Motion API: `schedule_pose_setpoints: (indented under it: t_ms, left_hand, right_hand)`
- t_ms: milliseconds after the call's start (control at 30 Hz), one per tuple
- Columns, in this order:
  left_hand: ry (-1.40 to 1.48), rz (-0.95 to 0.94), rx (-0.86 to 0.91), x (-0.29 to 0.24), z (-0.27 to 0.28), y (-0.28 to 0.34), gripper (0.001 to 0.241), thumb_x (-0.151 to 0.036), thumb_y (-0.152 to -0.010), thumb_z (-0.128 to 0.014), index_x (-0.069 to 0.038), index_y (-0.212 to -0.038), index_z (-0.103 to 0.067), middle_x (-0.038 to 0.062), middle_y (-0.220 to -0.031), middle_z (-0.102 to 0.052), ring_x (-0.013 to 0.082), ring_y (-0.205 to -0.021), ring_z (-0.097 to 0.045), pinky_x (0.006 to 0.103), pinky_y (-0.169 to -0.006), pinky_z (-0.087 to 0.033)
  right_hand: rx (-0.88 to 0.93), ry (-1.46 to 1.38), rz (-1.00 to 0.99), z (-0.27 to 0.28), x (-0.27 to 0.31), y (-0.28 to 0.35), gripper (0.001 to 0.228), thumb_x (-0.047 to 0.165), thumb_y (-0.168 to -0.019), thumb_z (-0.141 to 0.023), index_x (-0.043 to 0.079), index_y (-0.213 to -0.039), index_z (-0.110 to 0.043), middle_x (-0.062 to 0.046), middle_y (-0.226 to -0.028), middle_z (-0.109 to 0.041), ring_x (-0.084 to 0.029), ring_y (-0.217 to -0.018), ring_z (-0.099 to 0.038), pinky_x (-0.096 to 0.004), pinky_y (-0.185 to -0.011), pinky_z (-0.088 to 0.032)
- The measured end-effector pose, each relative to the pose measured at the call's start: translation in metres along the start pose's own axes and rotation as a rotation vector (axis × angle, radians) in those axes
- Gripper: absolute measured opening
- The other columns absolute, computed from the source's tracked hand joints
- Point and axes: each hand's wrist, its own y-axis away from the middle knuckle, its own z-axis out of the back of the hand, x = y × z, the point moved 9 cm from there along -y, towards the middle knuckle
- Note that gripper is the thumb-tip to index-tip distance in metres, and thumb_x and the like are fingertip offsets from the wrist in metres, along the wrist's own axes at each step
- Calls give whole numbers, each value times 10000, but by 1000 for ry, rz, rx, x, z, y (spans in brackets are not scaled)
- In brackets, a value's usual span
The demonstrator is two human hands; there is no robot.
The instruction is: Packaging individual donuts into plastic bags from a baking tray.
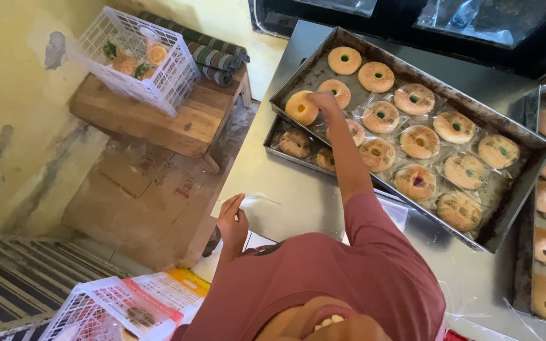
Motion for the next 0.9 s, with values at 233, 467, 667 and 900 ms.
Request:
schedule_pose_setpoints:
  t_ms: [233,467,667,900]
  left_hand:
    - [73,60,10,-4,-39,-21,453,154,-816,-578,-27,-1200,-735,155,-1190,-729,285,-1051,-719,327,-781,-591]
    - [176,214,95,-36,-94,-40,453,125,-835,-605,-22,-1247,-721,171,-1227,-717,188,-764,-695,281,-643,-546]
    - [242,193,133,-89,-143,-37,455,125,-839,-600,-19,-1255,-718,176,-1235,-716,190,-734,-693,285,-630,-553]
    - [211,-42,-24,-176,-156,-29,474,157,-853,-570,31,-1294,-688,204,-1258,-695,322,-1044,-726,321,-753,-584]
  right_hand:
    - [79,-707,-22,63,-6,52,390,262,-866,-748,9,-1154,-674,-88,-1043,-722,-226,-882,-714,-402,-710,-577]
    - [263,-1252,-40,128,5,173,472,248,-977,-655,-4,-1367,-569,-142,-1380,-649,-310,-1282,-639,-494,-1117,-518]
    - [275,-1280,-54,184,-39,263,512,289,-998,-602,5,-1421,-555,-149,-1422,-625,-308,-1309,-608,-477,-1124,-472]
    - [184,-1350,-87,257,-105,338,573,318,-979,-597,1,-1453,-541,-168,-1407,-639,-334,-1261,-642,-483,-1075,-514]
